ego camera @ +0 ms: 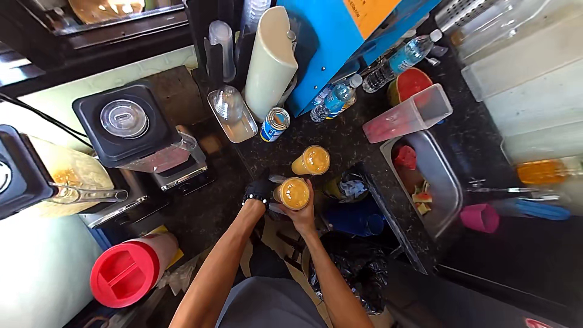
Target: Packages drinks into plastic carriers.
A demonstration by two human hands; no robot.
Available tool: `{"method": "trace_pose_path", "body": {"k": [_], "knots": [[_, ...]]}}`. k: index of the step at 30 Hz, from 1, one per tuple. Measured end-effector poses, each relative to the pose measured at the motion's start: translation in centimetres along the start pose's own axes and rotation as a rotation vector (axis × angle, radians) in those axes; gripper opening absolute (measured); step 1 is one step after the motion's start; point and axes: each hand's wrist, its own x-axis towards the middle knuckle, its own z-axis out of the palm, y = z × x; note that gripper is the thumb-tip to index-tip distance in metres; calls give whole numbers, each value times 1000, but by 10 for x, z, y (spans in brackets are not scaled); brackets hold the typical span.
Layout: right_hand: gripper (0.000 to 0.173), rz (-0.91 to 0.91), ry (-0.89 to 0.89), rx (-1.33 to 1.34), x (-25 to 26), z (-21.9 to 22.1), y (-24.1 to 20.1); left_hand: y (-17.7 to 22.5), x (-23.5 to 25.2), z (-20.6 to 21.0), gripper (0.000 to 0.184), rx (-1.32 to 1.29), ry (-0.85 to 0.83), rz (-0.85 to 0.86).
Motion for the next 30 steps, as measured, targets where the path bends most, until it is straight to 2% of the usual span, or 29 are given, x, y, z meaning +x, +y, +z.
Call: {"method": "trace_pose_path", "body": {"k": [1,2,4,5,7,8,11,13,18,23,25,27,28,30], "knots": [[114,-25,6,-96,-5,-12,-6,-2,-8,0,30,77,-14,42],[94,-65,59,-241,-11,-23,-14,-2,-12,0,30,126,-23,52],[41,-121,153,-627,-17,-39,-27,3,-16,-6,30,168,-45,8],[28,-61,107,-756,-16,-42,-32,5,-19,-11,31,191,-59,-3],[31,207,-98,-807,-3,-40,-35,14,-22,-21,33,159,-83,-95],[39,315,-192,-756,5,-40,-36,21,-24,-28,34,131,-101,-159],[72,400,-287,-728,22,-41,-67,40,-27,-50,35,97,-64,-234],[78,406,-326,-754,23,-46,-98,46,-30,-58,36,136,-49,-301],[65,361,-351,-799,25,-57,-164,66,-47,-72,35,188,75,-340],[68,318,-441,-875,29,-78,-219,93,-84,-91,35,161,152,-356],[57,171,-416,-877,43,-83,-249,102,-94,-105,34,221,147,-169],[41,-37,-325,-786,82,-70,-263,113,-82,-119,58,420,128,82],[35,-110,-282,-718,114,-54,-259,111,-76,-119,67,472,195,160],[28,-202,-262,-598,190,-11,-231,103,-77,-112,67,472,338,173]]}}
